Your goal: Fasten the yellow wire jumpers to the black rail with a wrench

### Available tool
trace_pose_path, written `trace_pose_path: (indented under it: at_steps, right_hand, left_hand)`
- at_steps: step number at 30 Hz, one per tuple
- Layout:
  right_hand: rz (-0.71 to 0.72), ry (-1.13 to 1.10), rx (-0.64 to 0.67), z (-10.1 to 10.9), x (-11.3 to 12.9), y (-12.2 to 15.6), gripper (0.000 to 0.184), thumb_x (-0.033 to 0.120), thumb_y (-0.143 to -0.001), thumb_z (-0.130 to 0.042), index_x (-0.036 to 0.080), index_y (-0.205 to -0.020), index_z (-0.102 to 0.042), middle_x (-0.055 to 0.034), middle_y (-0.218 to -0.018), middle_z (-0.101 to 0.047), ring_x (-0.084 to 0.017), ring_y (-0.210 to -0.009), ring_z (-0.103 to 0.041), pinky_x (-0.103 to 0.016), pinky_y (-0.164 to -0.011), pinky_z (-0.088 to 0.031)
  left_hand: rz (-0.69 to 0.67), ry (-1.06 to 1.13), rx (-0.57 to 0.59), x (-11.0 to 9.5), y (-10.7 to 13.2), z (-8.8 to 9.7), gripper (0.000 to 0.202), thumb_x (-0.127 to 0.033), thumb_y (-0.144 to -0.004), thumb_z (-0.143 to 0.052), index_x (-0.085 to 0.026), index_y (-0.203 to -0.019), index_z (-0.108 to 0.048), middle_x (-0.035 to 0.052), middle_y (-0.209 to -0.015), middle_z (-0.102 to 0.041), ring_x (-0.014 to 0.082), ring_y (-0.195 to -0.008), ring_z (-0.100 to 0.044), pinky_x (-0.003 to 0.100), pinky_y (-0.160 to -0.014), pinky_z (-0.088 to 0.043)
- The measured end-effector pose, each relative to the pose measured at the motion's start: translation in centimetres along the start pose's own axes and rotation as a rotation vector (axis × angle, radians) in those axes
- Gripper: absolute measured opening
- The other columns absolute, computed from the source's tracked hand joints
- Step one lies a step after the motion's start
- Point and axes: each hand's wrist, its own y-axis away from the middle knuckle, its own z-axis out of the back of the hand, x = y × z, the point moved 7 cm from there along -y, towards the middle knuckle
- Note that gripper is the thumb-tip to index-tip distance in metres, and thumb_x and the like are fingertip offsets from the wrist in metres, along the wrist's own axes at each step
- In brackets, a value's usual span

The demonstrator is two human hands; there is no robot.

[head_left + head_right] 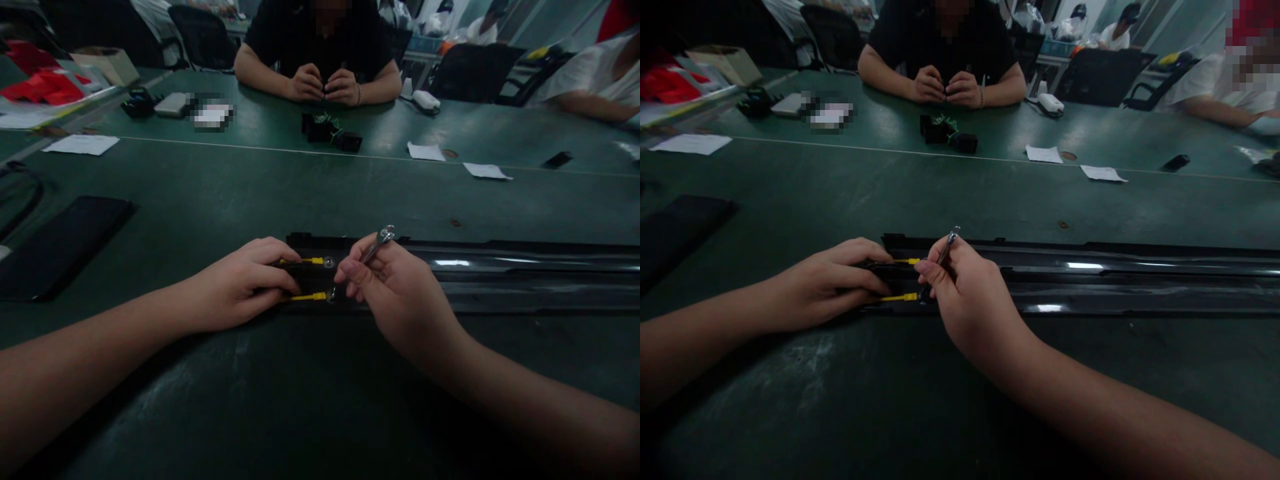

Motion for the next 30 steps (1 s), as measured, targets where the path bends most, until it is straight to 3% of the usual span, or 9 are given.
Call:
trace_pose_path:
  at_steps: [19,30]
  right_hand:
    - [0.001,0.066,0.023,-0.2,1.0,-0.1,0.02,0.014,-0.105,-0.045,0.019,-0.091,-0.059,-0.0004,-0.081,-0.072,-0.012,-0.063,-0.062,-0.027,-0.06,-0.05]
    - [-0.001,0.003,-0.003,0.0,-0.2,0.0,0.01,0.026,-0.101,-0.056,0.022,-0.092,-0.058,0.0029,-0.074,-0.067,-0.013,-0.062,-0.066,-0.029,-0.061,-0.049]
  left_hand:
    - [0.0,0.003,0.001,-0.1,0.0,0.1,0.025,-0.012,-0.096,-0.053,-0.022,-0.104,-0.074,0.0076,-0.122,-0.062,0.0248,-0.117,-0.058,0.04,-0.102,-0.049]
    - [-0.007,-0.001,0.004,-0.1,0.0,0.0,0.024,-0.012,-0.097,-0.052,-0.022,-0.104,-0.073,0.0074,-0.124,-0.061,0.0241,-0.119,-0.056,0.04,-0.102,-0.046]
